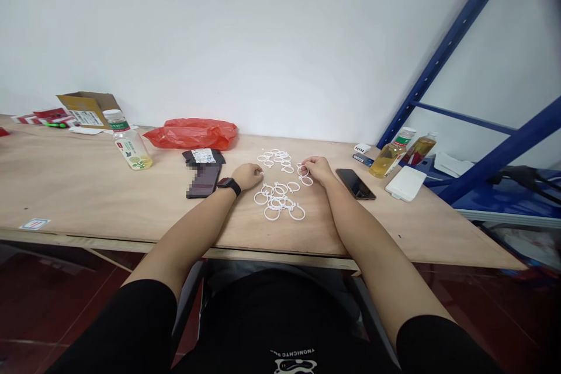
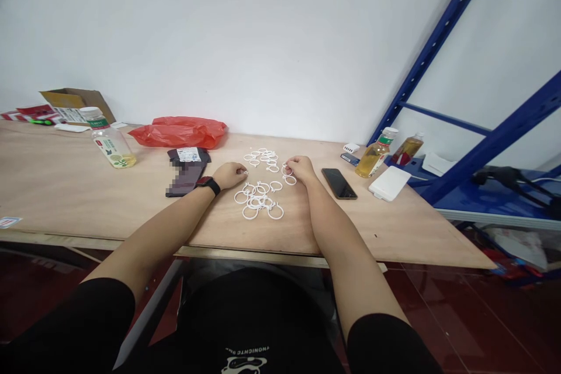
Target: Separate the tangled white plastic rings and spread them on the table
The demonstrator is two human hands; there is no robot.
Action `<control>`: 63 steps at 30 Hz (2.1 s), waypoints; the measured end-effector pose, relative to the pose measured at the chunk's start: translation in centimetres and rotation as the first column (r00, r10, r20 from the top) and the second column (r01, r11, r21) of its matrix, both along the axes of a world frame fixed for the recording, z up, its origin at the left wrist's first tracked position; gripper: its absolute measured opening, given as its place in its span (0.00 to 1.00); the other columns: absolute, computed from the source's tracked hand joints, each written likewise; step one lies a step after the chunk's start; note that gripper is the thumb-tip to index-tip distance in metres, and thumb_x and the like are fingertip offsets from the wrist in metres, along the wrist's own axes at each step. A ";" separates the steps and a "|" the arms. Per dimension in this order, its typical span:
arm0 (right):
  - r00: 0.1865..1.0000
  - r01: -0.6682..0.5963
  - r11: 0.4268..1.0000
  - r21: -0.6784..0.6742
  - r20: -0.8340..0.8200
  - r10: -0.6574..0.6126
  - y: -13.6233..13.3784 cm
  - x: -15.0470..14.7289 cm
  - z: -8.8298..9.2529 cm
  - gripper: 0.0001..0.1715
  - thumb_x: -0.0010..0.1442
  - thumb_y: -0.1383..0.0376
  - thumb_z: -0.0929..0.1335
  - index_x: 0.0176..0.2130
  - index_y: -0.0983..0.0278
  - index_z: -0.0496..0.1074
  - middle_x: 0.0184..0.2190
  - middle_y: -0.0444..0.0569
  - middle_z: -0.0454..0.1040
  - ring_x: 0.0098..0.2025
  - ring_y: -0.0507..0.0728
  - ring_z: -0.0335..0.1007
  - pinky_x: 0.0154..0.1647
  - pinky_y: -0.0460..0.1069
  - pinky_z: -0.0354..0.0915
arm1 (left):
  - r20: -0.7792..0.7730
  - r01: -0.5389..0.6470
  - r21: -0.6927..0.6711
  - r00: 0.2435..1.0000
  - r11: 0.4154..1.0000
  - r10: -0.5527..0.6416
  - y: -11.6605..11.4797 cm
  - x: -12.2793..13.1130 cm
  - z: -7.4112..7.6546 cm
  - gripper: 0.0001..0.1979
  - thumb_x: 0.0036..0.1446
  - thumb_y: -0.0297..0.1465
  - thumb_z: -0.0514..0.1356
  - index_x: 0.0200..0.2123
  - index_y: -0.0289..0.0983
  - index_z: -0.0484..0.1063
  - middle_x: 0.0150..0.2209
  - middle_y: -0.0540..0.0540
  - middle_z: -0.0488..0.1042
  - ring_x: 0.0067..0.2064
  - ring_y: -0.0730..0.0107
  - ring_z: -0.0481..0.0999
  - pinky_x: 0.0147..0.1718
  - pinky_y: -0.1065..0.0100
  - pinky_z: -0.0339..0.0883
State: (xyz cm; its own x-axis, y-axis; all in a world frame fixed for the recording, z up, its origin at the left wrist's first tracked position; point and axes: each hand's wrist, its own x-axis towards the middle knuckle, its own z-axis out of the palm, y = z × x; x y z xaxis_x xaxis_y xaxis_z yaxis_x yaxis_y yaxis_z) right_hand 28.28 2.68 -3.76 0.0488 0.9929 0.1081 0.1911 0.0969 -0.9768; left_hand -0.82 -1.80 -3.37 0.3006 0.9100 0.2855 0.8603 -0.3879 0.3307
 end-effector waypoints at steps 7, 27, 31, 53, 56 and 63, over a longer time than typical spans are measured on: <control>0.988 -0.046 0.998 0.045 0.151 0.039 -0.3 -0.2 0.4 0.09 0.48 0.69 0.65 0.25 0.67 0.75 0.13 0.42 0.68 0.16 0.49 0.61 0.18 0.42 0.56 | 0.039 0.013 -0.006 0.999 1.000 -0.012 -0.3 0.2 0.4 0.16 0.53 0.35 0.60 0.42 0.35 0.80 0.36 0.43 0.80 0.36 0.63 0.76 0.35 0.68 0.67; 0.640 -0.227 0.962 0.153 0.768 0.028 0.0 0.5 -0.1 0.18 0.58 0.67 0.67 0.47 0.63 0.80 0.49 0.53 0.76 0.48 0.58 0.73 0.53 0.49 0.64 | 0.147 0.101 0.034 0.984 0.994 -0.105 -1.3 1.1 1.2 0.16 0.58 0.36 0.56 0.41 0.36 0.81 0.32 0.45 0.80 0.32 0.66 0.75 0.33 0.68 0.65; 0.652 -0.299 0.951 0.078 0.745 0.144 -0.5 -0.2 0.1 0.16 0.57 0.68 0.67 0.44 0.62 0.80 0.43 0.49 0.79 0.41 0.55 0.74 0.45 0.46 0.66 | 0.180 0.101 0.043 0.978 0.994 -0.108 -1.8 1.4 1.6 0.19 0.59 0.37 0.56 0.48 0.35 0.79 0.28 0.46 0.78 0.28 0.68 0.73 0.32 0.69 0.64; 0.938 -0.339 0.921 0.191 -0.011 0.347 -3.7 -7.3 1.6 0.16 0.50 0.63 0.73 0.40 0.63 0.73 0.41 0.47 0.78 0.37 0.53 0.76 0.44 0.51 0.72 | 0.504 0.132 0.029 0.854 0.991 -0.128 -1.1 1.8 0.9 0.21 0.58 0.41 0.60 0.47 0.32 0.78 0.25 0.48 0.76 0.26 0.71 0.72 0.30 0.70 0.65; 0.918 -0.268 0.932 0.245 0.359 0.170 -3.1 -5.8 1.2 0.12 0.56 0.62 0.70 0.42 0.62 0.76 0.44 0.49 0.79 0.45 0.56 0.75 0.51 0.53 0.68 | 0.540 0.097 -0.038 0.840 0.995 -0.061 -0.7 1.5 0.7 0.20 0.59 0.36 0.57 0.50 0.31 0.76 0.26 0.47 0.78 0.27 0.71 0.73 0.31 0.70 0.66; 0.612 -0.415 0.886 0.206 0.784 0.104 -2.8 -4.9 1.0 0.17 0.62 0.61 0.67 0.50 0.58 0.78 0.47 0.50 0.79 0.50 0.60 0.73 0.52 0.51 0.64 | 0.600 0.066 -0.047 0.800 0.997 -0.025 -0.5 1.2 0.6 0.17 0.57 0.30 0.53 0.45 0.32 0.76 0.32 0.46 0.80 0.30 0.71 0.74 0.33 0.71 0.68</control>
